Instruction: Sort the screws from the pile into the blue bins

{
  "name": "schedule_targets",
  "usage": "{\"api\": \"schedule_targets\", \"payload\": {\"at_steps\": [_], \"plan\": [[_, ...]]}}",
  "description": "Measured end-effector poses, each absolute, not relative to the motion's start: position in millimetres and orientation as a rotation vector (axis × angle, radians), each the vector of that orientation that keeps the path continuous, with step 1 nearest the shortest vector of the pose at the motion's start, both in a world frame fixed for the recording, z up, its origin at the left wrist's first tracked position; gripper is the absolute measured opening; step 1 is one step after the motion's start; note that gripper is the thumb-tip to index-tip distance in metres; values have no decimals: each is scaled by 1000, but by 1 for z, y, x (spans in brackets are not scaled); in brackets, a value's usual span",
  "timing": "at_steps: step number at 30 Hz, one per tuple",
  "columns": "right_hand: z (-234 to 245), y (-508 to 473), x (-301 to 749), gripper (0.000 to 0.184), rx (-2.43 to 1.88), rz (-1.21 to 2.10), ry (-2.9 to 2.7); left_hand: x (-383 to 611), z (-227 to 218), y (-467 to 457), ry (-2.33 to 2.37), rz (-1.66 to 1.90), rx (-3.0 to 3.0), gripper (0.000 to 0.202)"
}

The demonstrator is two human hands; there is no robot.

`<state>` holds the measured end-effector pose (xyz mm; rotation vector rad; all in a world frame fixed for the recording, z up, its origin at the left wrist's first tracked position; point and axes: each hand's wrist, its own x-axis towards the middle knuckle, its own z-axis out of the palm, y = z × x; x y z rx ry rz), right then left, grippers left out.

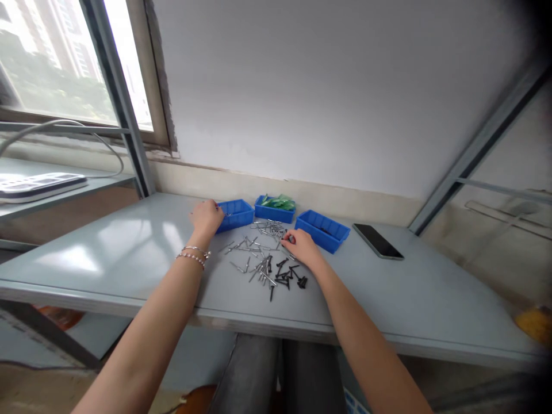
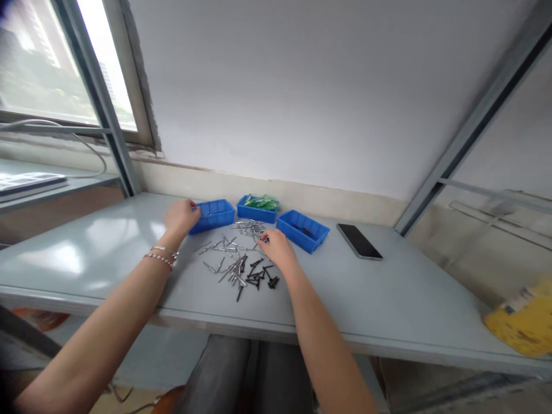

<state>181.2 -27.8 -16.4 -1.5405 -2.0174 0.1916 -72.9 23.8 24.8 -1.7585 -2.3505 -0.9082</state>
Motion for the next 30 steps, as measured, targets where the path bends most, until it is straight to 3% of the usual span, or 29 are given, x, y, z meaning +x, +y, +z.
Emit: {"api": "schedule_targets", "payload": {"at_steps": [17, 21, 30], "plan": [[-13, -30, 177, 6, -1566, 356, -2111, -66, 19, 22, -2298, -859, -1773, 29], [-19, -26, 180, 18, -1579, 269, -2052, -65, 18, 22, -2296, -836, -1780, 29], [-20, -23, 179, 6, -1645, 261, -2150, -64, 19, 24, -2351, -789, -1803, 33]]}}
